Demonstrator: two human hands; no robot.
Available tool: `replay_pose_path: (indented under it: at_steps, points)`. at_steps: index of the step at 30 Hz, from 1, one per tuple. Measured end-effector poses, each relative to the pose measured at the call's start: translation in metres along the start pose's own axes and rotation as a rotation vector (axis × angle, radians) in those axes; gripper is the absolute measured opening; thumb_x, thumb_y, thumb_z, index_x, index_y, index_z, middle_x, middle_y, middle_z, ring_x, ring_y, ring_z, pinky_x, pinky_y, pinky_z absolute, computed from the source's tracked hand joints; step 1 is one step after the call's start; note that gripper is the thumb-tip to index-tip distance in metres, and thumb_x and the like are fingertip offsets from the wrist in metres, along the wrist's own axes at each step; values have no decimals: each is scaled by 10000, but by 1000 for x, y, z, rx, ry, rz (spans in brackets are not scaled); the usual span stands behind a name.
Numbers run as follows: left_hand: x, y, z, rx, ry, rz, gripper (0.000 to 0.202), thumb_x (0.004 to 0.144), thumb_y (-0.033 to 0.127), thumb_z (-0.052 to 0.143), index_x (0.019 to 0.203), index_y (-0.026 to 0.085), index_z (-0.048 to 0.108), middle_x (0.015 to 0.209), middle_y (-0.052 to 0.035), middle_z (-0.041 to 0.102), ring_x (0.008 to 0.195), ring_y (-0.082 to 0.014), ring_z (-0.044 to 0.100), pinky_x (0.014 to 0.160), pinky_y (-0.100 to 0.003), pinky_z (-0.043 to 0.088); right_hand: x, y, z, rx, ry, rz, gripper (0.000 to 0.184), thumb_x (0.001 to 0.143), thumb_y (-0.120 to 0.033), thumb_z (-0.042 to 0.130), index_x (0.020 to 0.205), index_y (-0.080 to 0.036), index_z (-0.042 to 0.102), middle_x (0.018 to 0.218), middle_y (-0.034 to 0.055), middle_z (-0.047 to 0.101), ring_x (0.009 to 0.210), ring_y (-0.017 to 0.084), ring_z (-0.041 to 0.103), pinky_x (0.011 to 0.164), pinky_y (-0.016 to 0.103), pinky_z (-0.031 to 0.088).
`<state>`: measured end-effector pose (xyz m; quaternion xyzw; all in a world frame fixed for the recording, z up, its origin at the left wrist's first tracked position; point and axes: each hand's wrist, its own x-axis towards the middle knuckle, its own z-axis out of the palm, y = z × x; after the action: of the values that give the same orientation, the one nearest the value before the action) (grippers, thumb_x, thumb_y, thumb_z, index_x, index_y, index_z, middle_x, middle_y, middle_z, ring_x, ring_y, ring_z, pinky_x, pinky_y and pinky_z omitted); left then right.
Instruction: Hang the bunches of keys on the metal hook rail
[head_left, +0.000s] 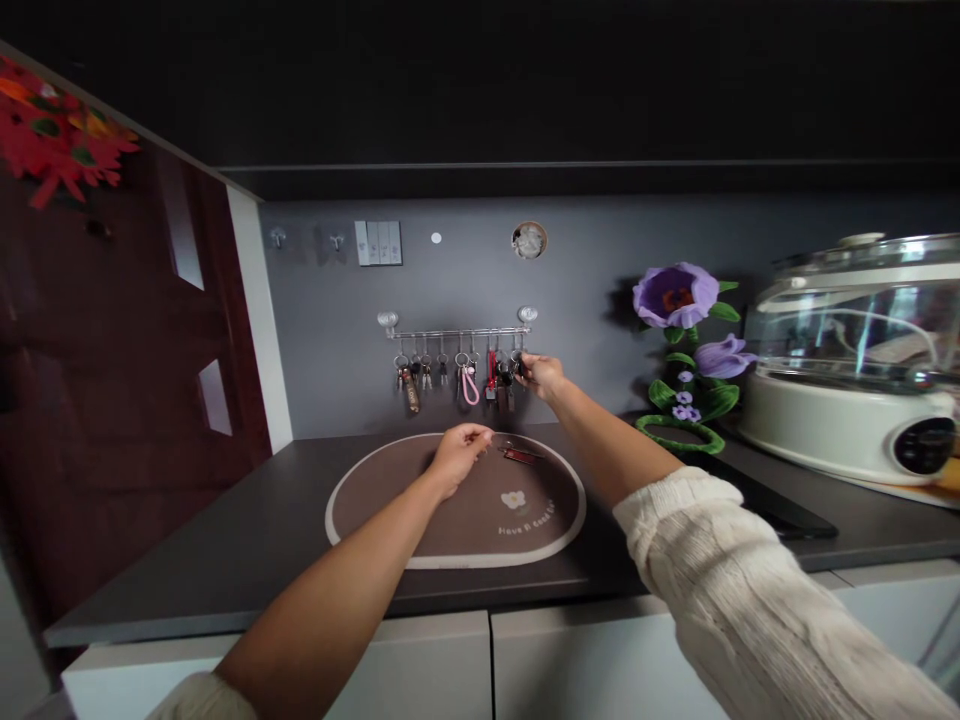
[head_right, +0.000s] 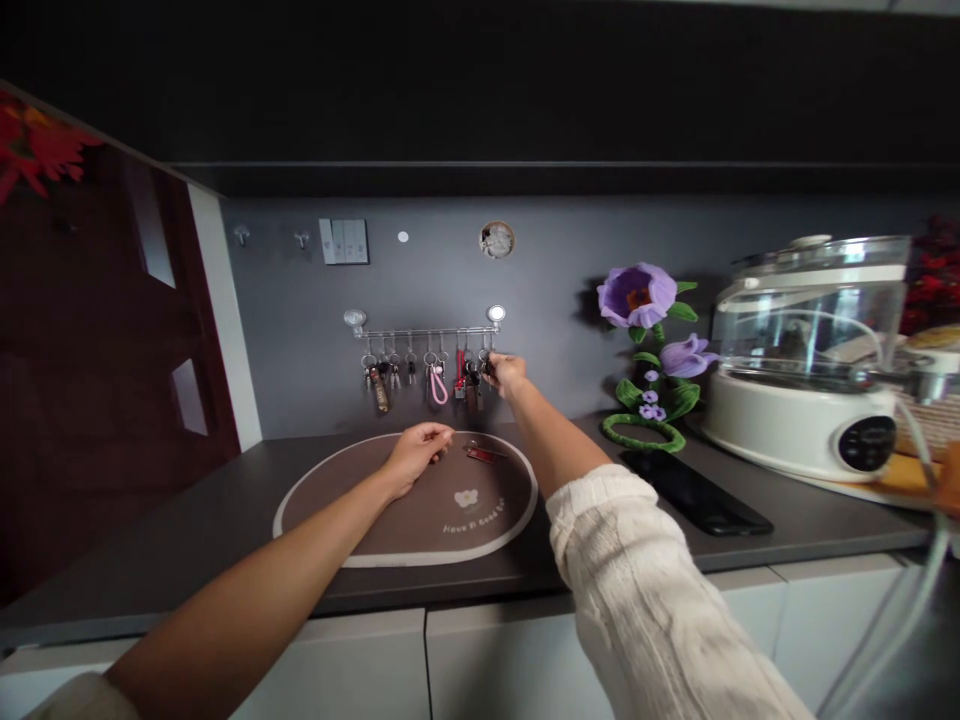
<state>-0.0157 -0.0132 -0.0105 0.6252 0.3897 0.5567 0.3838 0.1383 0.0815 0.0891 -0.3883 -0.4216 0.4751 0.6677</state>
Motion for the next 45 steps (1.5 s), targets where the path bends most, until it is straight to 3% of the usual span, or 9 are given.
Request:
replay_pose_path:
  at_steps: [5,12,20,26,30,35,40,45]
  points:
    - [0,-1,0,1,1,-1,309,609,416,602,747,140,605,646,-16,575,542,-80,457,504,-207,332,-9,5,-6,-1,-32,-30,133,723,-77,483,618,-159,484,540,-33,516,498,46,485,553,204,466]
    - [1,-2,-2,23,-2,-11,309,618,400,593,769,130,598,645,-11,564,537,-72,455,491,-197,332,-30,12,-15,-80,16,-46,162,700,-63,471,564,-152,470,507,-42,464,457,31,444,510,160,416]
    - [2,-4,-4,15,20,-36,227,636,307,587,765,121,590,637,-9,556,530,-67,460,476,-188,334,-62,25,-25,-131,-45,-5,47,692,-115,523,659,-147,533,578,-17,544,499,50,489,536,190,429]
    - [3,-6,-5,26,32,-37,188,640,282,591,735,120,589,627,-9,551,518,-62,452,477,-190,338,-79,47,-35,-414,-193,-79,25,663,-164,565,651,-142,567,581,-18,561,499,53,473,521,180,384]
    - [4,-8,-6,40,16,-30,192,642,287,594,740,121,588,634,-10,556,526,-65,460,494,-198,349,-81,59,-46,-733,-315,-197,48,652,-185,577,649,-141,596,562,-12,572,496,66,465,526,190,366]
    - [4,-8,-6,52,0,-51,174,648,263,591,744,118,584,611,3,539,513,-59,445,499,-197,344,-77,60,-52,-1105,-364,-314,90,669,-216,581,694,-152,638,624,15,616,551,93,496,550,204,360]
    - [4,-7,-6,76,-6,-59,164,655,235,584,764,113,588,616,4,537,534,-62,445,520,-201,348,-75,60,-52,-1233,-450,-382,135,700,-233,562,766,-164,658,725,31,653,631,111,540,584,201,374]
    - [3,-6,-5,101,10,-73,150,658,221,584,757,109,592,585,8,529,532,-66,439,543,-210,355,-77,60,-50,-1275,-444,-394,137,701,-231,561,775,-172,660,748,23,654,662,108,552,617,195,382]
